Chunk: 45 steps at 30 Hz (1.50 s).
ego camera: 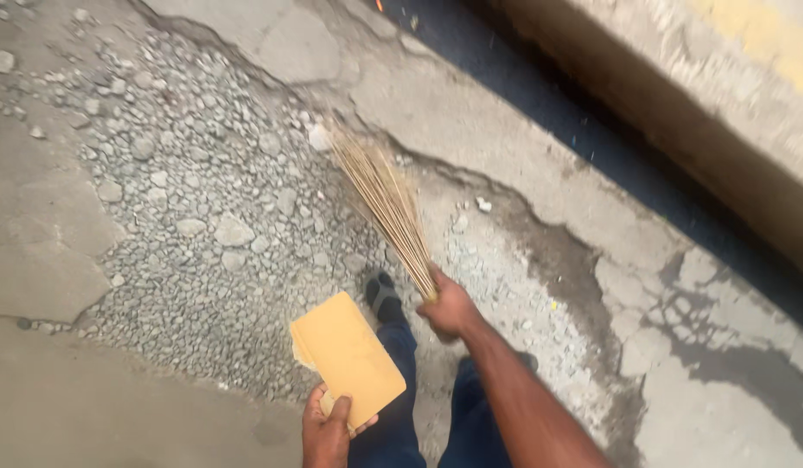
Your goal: The person sweeps a concrete floor using a traditional broom and a yellow dustpan. They gather scattered debris into a pile and move it toward a motorcycle parked nearby. The person continues sweeping different sections of the floor, including areas with yellow painted lines and gravel patches.
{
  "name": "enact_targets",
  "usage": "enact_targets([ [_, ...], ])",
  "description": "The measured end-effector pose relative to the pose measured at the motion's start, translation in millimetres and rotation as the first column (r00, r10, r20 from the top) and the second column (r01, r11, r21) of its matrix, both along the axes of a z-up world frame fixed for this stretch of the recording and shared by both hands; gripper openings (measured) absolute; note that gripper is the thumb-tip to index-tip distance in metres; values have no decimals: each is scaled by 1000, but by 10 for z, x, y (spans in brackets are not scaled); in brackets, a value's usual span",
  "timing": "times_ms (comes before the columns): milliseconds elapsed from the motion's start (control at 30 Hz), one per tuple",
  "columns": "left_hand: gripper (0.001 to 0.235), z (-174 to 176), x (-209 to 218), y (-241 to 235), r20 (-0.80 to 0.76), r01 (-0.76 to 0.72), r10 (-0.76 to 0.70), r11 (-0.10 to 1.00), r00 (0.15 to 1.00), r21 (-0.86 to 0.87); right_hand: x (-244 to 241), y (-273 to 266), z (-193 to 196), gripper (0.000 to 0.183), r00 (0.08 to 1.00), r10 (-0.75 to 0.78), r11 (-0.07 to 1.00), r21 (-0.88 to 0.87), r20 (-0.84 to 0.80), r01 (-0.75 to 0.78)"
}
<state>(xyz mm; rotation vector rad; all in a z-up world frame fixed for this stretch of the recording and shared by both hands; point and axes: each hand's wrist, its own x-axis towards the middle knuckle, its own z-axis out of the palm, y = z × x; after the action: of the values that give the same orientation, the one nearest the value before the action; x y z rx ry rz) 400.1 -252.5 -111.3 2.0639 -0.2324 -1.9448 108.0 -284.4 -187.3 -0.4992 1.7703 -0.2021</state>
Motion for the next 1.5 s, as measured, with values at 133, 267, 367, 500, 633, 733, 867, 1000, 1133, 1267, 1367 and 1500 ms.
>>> enact_targets([
  [133, 41, 61, -99, -241, -66, -34, 32, 999, 997, -23, -431, 140, 483, 101, 976, -123, 992, 7, -178, 126],
  [267, 43, 62, -178, -342, -49, -104, 103, 994, 993, -24, -1240, 93, 333, 93, 865, -325, 940, -35, -382, 338],
  [367, 43, 15, -240, -339, -64, -119, 115, 991, 991, -61, -1601, -337, 4, 58, 768, -537, 822, -14, -349, 569],
  [500, 45, -92, -287, -303, -27, -236, 236, 972, 971, 5, -964, -1513, -430, 66, 961, -227, 963, 113, -160, 246],
  [633, 46, -221, -420, -403, 35, -268, 268, 963, 963, -7, -251, -2737, -391, 75, 996, 83, 991, 100, 27, -85],
  [733, 46, -228, -602, -442, 81, -278, 278, 960, 957, -14, -271, -2735, -53, 90, 996, 59, 962, -262, -60, -73],
  [867, 47, -308, -955, -828, -39, -398, 397, 917, 917, -11, -829, -2002, 313, 92, 984, -60, 986, -165, -165, 32],
  [1000, 45, -303, -1196, -897, -43, -415, 414, 909, 909, -30, -1214, -1307, 109, 73, 945, -204, 978, -19, -254, 207],
  [1133, 45, -346, -1282, -936, -10, -488, 489, 871, 872, -60, -903, -2005, -325, 17, 934, -356, 933, 53, 17, 355],
  [1267, 41, -315, -1198, -1111, -201, -484, 444, 838, 873, -254, -223, -3422, -188, 46, 988, 29, 1000, -1, 151, -29],
  [1367, 40, -141, -1140, -1384, 68, -574, 580, 814, 812, -88, -1, -4076, 304, 88, 976, -4, 999, -34, 217, 12],
  [1500, 37, 66, -1016, -1821, -28, -636, 639, 759, 769, -136, -120, -3953, 669, 88, 985, 51, 949, -317, 166, 5],
])
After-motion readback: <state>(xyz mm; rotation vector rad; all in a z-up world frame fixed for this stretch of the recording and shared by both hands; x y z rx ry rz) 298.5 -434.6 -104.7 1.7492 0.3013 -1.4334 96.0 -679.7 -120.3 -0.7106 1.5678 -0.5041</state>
